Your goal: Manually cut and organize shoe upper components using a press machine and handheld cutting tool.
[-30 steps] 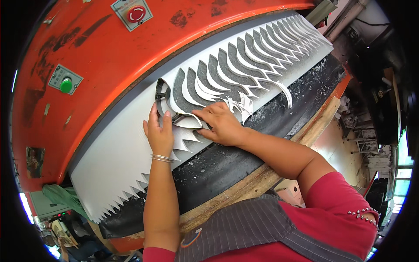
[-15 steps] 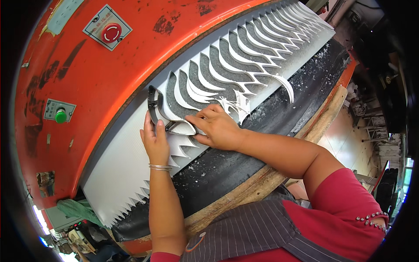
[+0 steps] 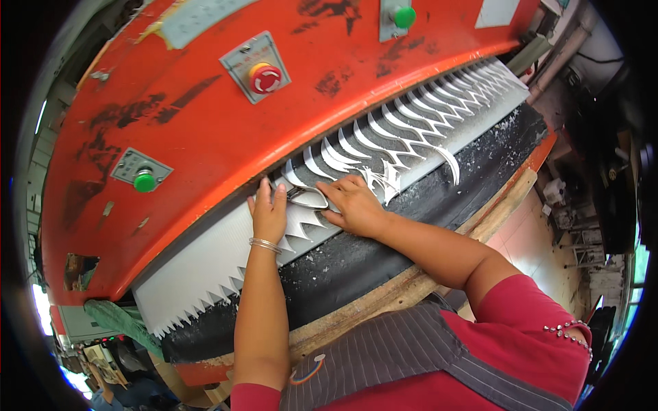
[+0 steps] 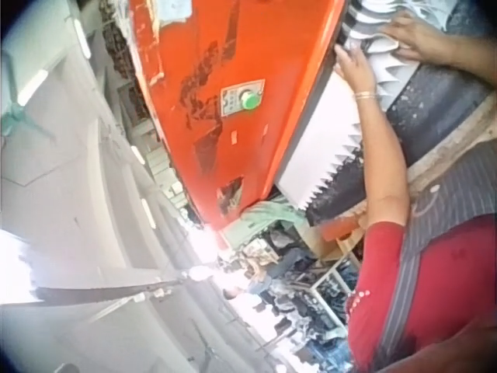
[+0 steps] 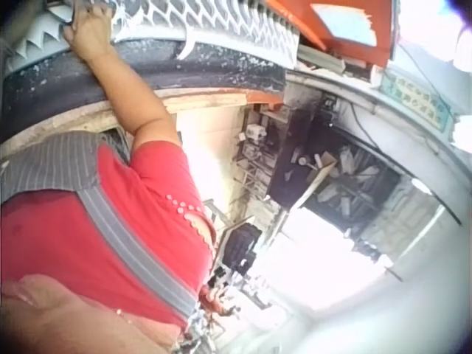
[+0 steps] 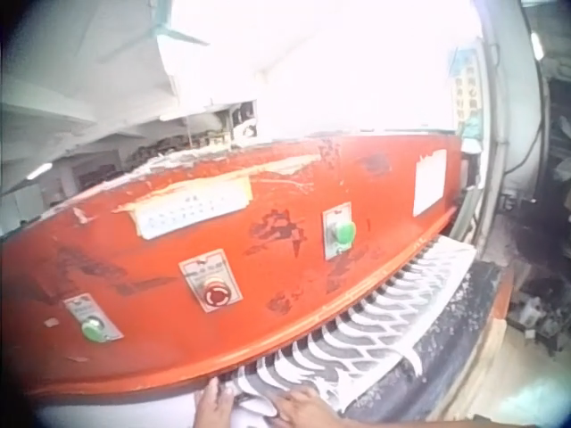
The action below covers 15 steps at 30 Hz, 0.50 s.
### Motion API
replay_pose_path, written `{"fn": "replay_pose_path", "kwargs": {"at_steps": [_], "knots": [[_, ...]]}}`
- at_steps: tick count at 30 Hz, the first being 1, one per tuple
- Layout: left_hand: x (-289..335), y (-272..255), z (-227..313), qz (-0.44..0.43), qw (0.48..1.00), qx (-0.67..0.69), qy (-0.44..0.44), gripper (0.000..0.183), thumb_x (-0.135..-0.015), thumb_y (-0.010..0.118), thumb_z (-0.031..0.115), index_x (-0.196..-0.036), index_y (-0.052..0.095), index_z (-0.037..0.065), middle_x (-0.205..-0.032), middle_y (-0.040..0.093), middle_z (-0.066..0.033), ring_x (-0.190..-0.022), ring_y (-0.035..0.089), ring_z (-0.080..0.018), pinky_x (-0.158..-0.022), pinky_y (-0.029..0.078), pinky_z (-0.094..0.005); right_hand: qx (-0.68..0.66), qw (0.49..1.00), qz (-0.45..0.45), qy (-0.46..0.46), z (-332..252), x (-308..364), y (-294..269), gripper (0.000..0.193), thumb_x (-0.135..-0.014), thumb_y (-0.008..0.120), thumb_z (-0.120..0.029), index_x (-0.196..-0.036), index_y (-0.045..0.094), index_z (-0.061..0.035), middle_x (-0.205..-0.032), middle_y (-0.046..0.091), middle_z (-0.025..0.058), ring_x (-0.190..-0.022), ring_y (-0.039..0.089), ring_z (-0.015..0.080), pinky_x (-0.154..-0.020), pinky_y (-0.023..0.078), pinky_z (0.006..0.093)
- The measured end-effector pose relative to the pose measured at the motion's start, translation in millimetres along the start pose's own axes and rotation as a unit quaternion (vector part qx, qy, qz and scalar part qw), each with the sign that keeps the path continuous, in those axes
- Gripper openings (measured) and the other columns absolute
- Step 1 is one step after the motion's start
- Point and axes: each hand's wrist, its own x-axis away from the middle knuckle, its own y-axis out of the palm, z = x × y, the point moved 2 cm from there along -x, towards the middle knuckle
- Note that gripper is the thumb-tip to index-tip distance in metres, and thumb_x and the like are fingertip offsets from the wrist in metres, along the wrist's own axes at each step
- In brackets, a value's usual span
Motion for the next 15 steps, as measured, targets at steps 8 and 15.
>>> {"fn": "replay_pose_path", "kwargs": {"at_steps": [8, 15], "knots": [[79, -105, 57, 0.358, 0.917, 0.121, 0.125, 0.027, -0.094, 0.045, 0.017, -0.080, 0.058, -0.002, -0.075, 0.055, -0.0077, -0.068, 0.052, -0.0151, -0.065, 0.043, -0.0292, -0.048, 0.873, 0.485, -0.031, 21, -43, -170, 0.045, -0.093, 0.047, -0.022, -0.131, 0.039, 0.0007, -0.132, 0.041, 0.0175, -0.124, 0.036, 0.0300, -0.103, 0.028, 0.0385], [86, -159, 113, 0.341, 0.883, -0.169, 0.275, 0.023, -0.088, 0.050, 0.009, -0.066, 0.048, 0.001, -0.065, 0.047, -0.0122, -0.064, 0.045, -0.0289, -0.060, 0.036, -0.0373, 0.100, 0.811, 0.570, 0.093, 55, -81, -235, 0.061, -0.095, 0.036, -0.040, -0.140, 0.022, -0.0004, -0.145, 0.012, 0.0277, -0.135, 0.014, 0.0384, -0.109, 0.011, 0.0469]]}}
